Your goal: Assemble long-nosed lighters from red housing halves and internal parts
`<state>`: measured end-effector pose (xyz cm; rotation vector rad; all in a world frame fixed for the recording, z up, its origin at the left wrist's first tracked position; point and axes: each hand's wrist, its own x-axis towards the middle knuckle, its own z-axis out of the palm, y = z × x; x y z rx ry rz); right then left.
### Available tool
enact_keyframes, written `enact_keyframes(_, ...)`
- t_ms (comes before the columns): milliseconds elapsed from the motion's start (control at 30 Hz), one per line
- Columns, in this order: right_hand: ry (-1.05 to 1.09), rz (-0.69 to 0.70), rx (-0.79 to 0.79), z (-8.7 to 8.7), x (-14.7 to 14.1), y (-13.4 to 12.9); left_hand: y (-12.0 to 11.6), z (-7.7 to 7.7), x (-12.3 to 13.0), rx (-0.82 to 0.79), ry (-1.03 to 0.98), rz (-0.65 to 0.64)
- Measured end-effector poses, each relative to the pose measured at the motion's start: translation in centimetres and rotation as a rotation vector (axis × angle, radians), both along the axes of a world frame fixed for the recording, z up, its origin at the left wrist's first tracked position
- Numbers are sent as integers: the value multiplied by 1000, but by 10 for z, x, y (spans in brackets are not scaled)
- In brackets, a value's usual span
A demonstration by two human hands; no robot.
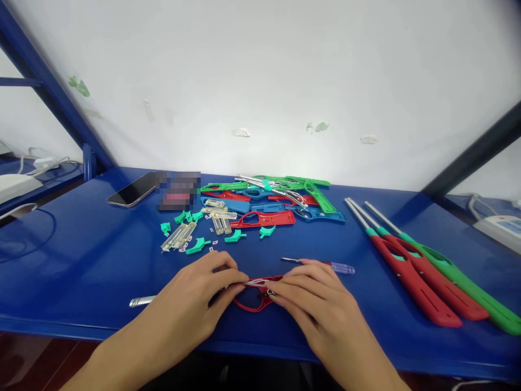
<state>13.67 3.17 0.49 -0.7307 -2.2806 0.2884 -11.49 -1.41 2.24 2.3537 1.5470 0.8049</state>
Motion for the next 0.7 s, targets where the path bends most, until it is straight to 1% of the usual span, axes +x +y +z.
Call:
enact_keyframes(167,43,4,4,2,-1,-1,0,1,-1,-23,-20,-2)
enact_keyframes(400,72,-37,-29,0,-2,-3,-1,-1,-1,1,32,-6)
enact_keyframes(700,45,-97,94,1,7,-7,-3,2,0,-3,68,-16)
